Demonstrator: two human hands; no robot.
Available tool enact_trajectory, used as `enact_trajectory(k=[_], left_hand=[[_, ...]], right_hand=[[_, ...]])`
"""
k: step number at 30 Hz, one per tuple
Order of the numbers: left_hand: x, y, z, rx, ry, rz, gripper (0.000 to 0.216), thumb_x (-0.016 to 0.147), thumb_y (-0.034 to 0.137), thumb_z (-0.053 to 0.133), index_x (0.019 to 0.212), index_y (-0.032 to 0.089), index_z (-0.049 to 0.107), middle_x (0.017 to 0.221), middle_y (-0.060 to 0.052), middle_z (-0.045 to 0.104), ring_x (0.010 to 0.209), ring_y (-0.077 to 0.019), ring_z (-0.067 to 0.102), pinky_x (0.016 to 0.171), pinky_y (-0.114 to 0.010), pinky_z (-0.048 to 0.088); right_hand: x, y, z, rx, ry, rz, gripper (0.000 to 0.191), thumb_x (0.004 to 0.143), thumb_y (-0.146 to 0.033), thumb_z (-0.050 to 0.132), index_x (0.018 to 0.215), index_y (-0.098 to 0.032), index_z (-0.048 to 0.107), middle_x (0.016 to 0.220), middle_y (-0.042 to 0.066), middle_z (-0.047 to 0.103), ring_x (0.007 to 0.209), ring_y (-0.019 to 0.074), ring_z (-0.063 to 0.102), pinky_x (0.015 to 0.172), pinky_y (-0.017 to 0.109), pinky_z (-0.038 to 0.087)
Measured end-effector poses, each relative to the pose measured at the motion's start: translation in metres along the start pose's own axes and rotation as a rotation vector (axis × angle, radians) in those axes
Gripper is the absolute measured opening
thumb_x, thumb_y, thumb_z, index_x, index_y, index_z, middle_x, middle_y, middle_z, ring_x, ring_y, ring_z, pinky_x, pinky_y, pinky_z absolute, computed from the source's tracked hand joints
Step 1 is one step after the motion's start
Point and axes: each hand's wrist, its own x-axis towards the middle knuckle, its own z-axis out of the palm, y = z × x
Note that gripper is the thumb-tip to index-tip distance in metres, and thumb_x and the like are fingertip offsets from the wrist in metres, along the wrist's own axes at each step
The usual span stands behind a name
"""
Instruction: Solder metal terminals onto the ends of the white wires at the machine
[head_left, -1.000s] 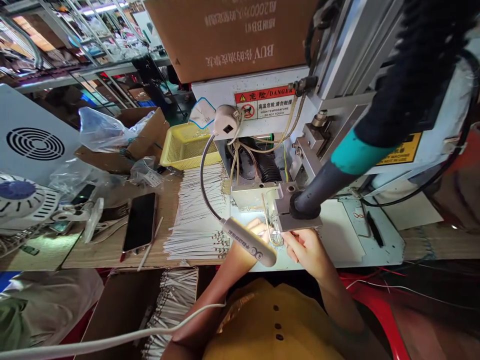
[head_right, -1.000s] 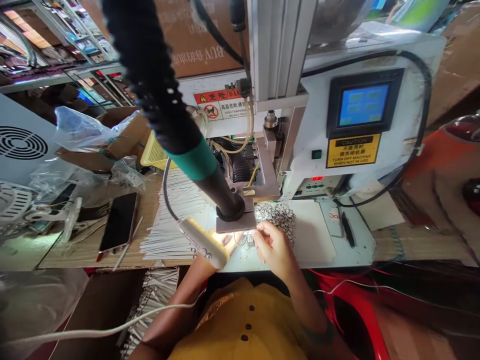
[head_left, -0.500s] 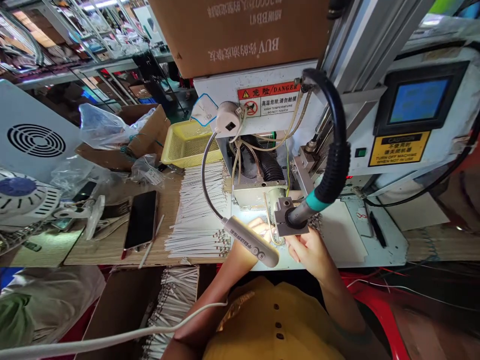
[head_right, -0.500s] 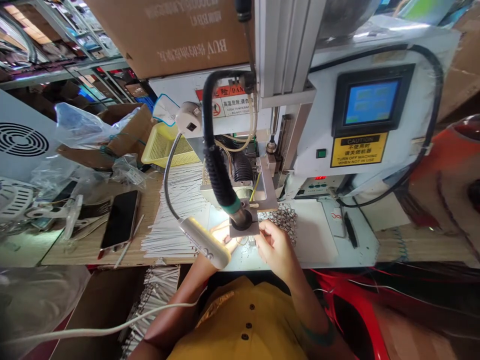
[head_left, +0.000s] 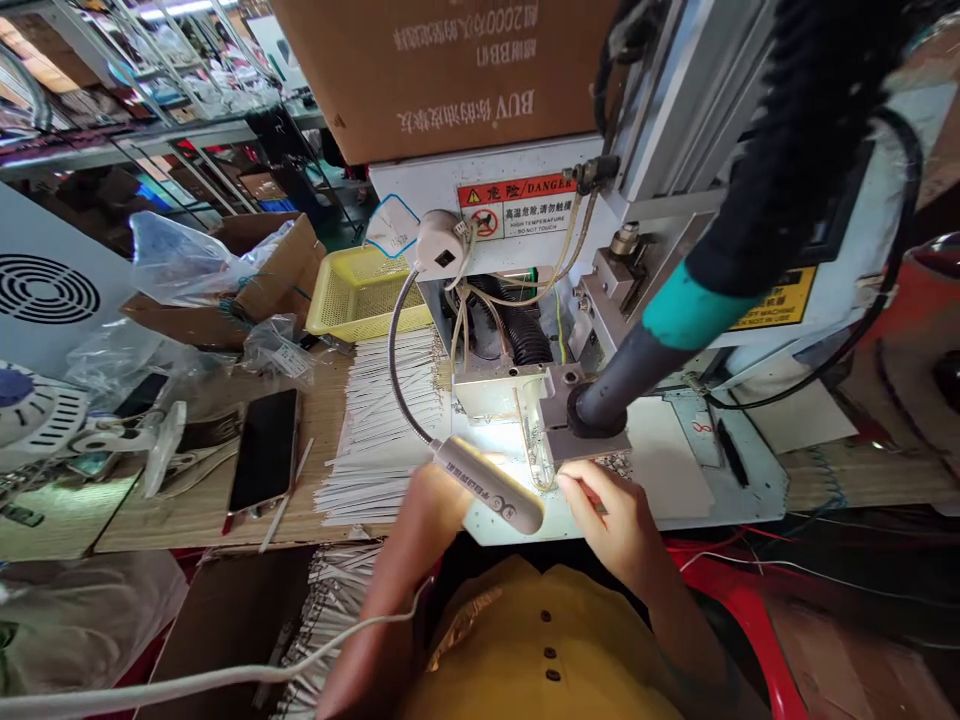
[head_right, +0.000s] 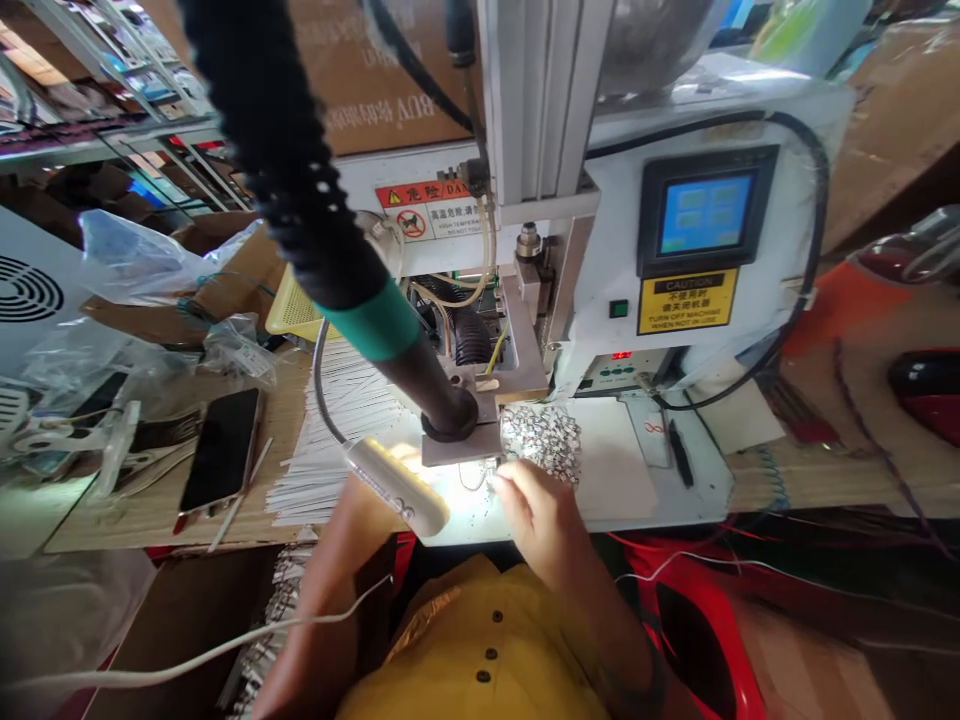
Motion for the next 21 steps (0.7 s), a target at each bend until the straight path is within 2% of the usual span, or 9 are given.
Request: enact_trajectory(k=[2, 4, 5, 7, 9, 12, 14, 17, 21], left_hand=[[-0.013, -0.018, -0.027, 0.134, 0.18, -0.019, 0.02, 0.085, 0.018, 0.049, 0.076, 0.017, 0.067, 0.075, -0.004, 0.063, 0.071, -0.0157, 0.059, 0.064, -0.026, 0.048], [-0.026, -0.036, -0.049, 0.199, 0.244, -0.063, 0.017, 0.087, 0.021, 0.051, 0.091, 0.018, 0.068, 0.081, -0.003, 0.065, 0.074, -0.0147, 0.061, 0.068, -0.025, 0.048], [-0.032, -0.044, -0.057, 0.217, 0.235, -0.09, 0.018, 0.087, 0.023, 0.052, 0.096, 0.019, 0.067, 0.084, -0.003, 0.065, 0.076, -0.0146, 0.061, 0.07, -0.025, 0.048], [-0.041, -0.056, -0.064, 0.249, 0.172, -0.135, 0.017, 0.088, 0.025, 0.053, 0.096, 0.021, 0.068, 0.086, -0.002, 0.066, 0.08, -0.0151, 0.062, 0.072, -0.025, 0.048], [-0.042, -0.064, -0.06, 0.284, 0.132, -0.166, 0.015, 0.086, 0.027, 0.056, 0.089, 0.021, 0.069, 0.087, -0.003, 0.066, 0.083, -0.0166, 0.062, 0.076, -0.027, 0.048], [-0.029, -0.071, -0.046, 0.325, 0.237, -0.213, 0.013, 0.086, 0.024, 0.057, 0.086, 0.018, 0.068, 0.087, -0.004, 0.065, 0.086, -0.0176, 0.061, 0.08, -0.03, 0.048], [-0.016, -0.073, -0.039, 0.384, 0.248, -0.23, 0.01, 0.086, 0.021, 0.057, 0.085, 0.018, 0.067, 0.089, -0.005, 0.064, 0.087, -0.0182, 0.06, 0.081, -0.031, 0.048], [-0.001, -0.072, -0.035, 0.511, 0.191, -0.273, 0.006, 0.082, 0.016, 0.061, 0.086, 0.018, 0.066, 0.091, -0.006, 0.064, 0.09, -0.0215, 0.058, 0.081, -0.033, 0.048], [0.001, -0.068, -0.037, 0.578, 0.119, -0.306, 0.008, 0.081, 0.014, 0.062, 0.087, 0.017, 0.065, 0.09, -0.006, 0.063, 0.091, -0.0229, 0.057, 0.08, -0.034, 0.048]], right_hand=[[-0.003, 0.007, -0.014, -0.221, 0.061, -0.067, 0.019, 0.092, -0.027, 0.046, 0.08, -0.019, 0.058, 0.068, 0.002, 0.06, 0.059, 0.0134, 0.055, 0.06, 0.024, 0.041], [-0.004, 0.023, -0.03, -0.419, 0.228, -0.051, 0.019, 0.091, -0.03, 0.047, 0.08, -0.019, 0.058, 0.068, 0.003, 0.061, 0.057, 0.0148, 0.055, 0.059, 0.026, 0.041], [-0.002, 0.033, -0.037, -0.523, 0.328, -0.04, 0.02, 0.091, -0.032, 0.046, 0.082, -0.018, 0.058, 0.071, 0.004, 0.062, 0.058, 0.0164, 0.055, 0.059, 0.027, 0.041], [0.002, 0.052, -0.046, -0.666, 0.391, -0.106, 0.026, 0.09, -0.037, 0.043, 0.08, -0.017, 0.056, 0.073, 0.009, 0.062, 0.067, 0.0234, 0.057, 0.064, 0.033, 0.043], [0.008, 0.065, -0.046, -0.743, 0.367, -0.184, 0.027, 0.089, -0.038, 0.041, 0.078, -0.018, 0.055, 0.072, 0.011, 0.06, 0.072, 0.0275, 0.056, 0.067, 0.038, 0.043], [0.013, 0.07, -0.04, -0.778, 0.355, -0.291, 0.025, 0.089, -0.035, 0.039, 0.074, -0.019, 0.052, 0.069, 0.01, 0.059, 0.069, 0.0282, 0.055, 0.065, 0.039, 0.042], [0.012, 0.068, -0.038, -0.774, 0.366, -0.321, 0.026, 0.089, -0.035, 0.039, 0.072, -0.02, 0.052, 0.068, 0.011, 0.059, 0.068, 0.0284, 0.056, 0.063, 0.039, 0.042], [0.007, 0.062, -0.04, -0.763, 0.408, -0.218, 0.031, 0.089, -0.04, 0.038, 0.074, -0.018, 0.055, 0.067, 0.011, 0.061, 0.061, 0.0268, 0.057, 0.054, 0.036, 0.041], [-0.003, 0.053, -0.047, -0.738, 0.466, -0.07, 0.034, 0.09, -0.042, 0.043, 0.083, -0.015, 0.063, 0.066, 0.009, 0.065, 0.053, 0.0235, 0.058, 0.047, 0.031, 0.038]])
